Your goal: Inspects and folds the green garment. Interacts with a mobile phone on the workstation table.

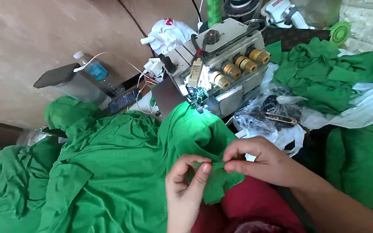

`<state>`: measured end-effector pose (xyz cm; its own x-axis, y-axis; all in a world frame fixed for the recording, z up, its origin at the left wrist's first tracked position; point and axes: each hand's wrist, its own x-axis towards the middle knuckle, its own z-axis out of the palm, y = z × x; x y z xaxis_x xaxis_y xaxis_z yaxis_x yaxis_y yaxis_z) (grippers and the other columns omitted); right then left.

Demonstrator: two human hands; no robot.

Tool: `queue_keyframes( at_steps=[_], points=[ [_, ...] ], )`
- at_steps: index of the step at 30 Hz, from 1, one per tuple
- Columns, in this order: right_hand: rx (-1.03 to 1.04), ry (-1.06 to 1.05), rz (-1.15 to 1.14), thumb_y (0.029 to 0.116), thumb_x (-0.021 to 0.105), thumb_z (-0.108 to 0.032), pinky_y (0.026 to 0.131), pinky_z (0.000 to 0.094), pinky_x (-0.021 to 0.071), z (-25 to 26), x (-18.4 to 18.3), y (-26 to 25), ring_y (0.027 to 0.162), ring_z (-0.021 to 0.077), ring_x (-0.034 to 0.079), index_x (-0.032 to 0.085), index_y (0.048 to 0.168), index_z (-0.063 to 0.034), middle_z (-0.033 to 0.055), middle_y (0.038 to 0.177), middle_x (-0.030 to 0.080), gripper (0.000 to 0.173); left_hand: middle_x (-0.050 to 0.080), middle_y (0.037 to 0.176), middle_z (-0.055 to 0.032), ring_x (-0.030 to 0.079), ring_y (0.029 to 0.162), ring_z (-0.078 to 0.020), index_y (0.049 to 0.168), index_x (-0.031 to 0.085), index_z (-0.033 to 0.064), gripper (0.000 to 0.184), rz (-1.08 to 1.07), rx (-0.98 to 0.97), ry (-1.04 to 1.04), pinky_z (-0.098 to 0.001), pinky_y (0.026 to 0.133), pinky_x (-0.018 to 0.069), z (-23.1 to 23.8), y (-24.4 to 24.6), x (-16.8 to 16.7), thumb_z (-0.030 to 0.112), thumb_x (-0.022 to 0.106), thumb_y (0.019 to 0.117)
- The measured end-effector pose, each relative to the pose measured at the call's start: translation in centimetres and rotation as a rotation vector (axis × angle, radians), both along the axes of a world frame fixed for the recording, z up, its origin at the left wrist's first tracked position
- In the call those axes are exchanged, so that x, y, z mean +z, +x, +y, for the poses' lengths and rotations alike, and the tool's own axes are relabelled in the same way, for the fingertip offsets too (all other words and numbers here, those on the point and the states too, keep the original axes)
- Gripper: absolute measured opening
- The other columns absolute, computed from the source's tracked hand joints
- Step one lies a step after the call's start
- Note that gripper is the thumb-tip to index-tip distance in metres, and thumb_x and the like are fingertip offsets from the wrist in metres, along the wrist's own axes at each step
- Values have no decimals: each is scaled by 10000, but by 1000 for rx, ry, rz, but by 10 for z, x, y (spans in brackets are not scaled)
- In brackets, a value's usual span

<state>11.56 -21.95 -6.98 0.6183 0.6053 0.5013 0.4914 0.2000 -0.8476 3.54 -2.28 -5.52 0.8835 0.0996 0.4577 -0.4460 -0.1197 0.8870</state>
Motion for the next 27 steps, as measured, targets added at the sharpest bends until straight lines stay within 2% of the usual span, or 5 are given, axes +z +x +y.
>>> queue_keyframes(
  at_steps=[6, 13, 18, 22, 27],
  points=[
    [-148, -2, 60, 983, 668, -276, 663, 103, 498, 7, -12, 6, 716, -75, 586, 686, 973, -51, -56, 826, 667, 226, 720, 884, 59, 674, 803, 0, 999, 722, 112, 102, 125, 8, -243, -181, 751, 571, -8, 5, -12, 181, 647, 1002],
    [-163, -24, 165, 940, 648, -523, 832, 194, 513, 13, -20, -2, 1052, 18, 618, 584, 1350, -15, 29, 1281, 672, 655, 714, 878, 55, 666, 788, -8, 1041, 724, 83, 103, 93, 38, -205, -182, 744, 567, -6, 10, -15, 150, 662, 993],
    [-85, 77, 213, 963, 680, -170, 806, 132, 553, 19, -22, -6, 868, -59, 654, 733, 979, -15, -43, 917, 723, 164, 705, 984, 77, 667, 888, 3, 1125, 674, 87, 352, 109, 29, -98, -181, 802, 572, -9, 9, -18, 306, 797, 878],
    [-104, 143, 175, 924, 728, -176, 803, 130, 544, 19, -23, -6, 863, -60, 645, 733, 906, -45, -64, 874, 712, 132, 740, 883, 65, 697, 808, 0, 972, 701, 158, 224, 218, -55, -257, -190, 751, 589, -5, 3, -26, 233, 847, 820],
    [-109, 187, 179, 831, 819, -161, 775, 111, 511, 17, -27, -4, 865, -70, 607, 605, 814, -125, -93, 833, 634, 218, 778, 931, 17, 734, 848, -43, 1026, 755, 106, 118, 150, -108, -166, -220, 792, 606, -4, 0, -24, 184, 680, 978]
  ],
)
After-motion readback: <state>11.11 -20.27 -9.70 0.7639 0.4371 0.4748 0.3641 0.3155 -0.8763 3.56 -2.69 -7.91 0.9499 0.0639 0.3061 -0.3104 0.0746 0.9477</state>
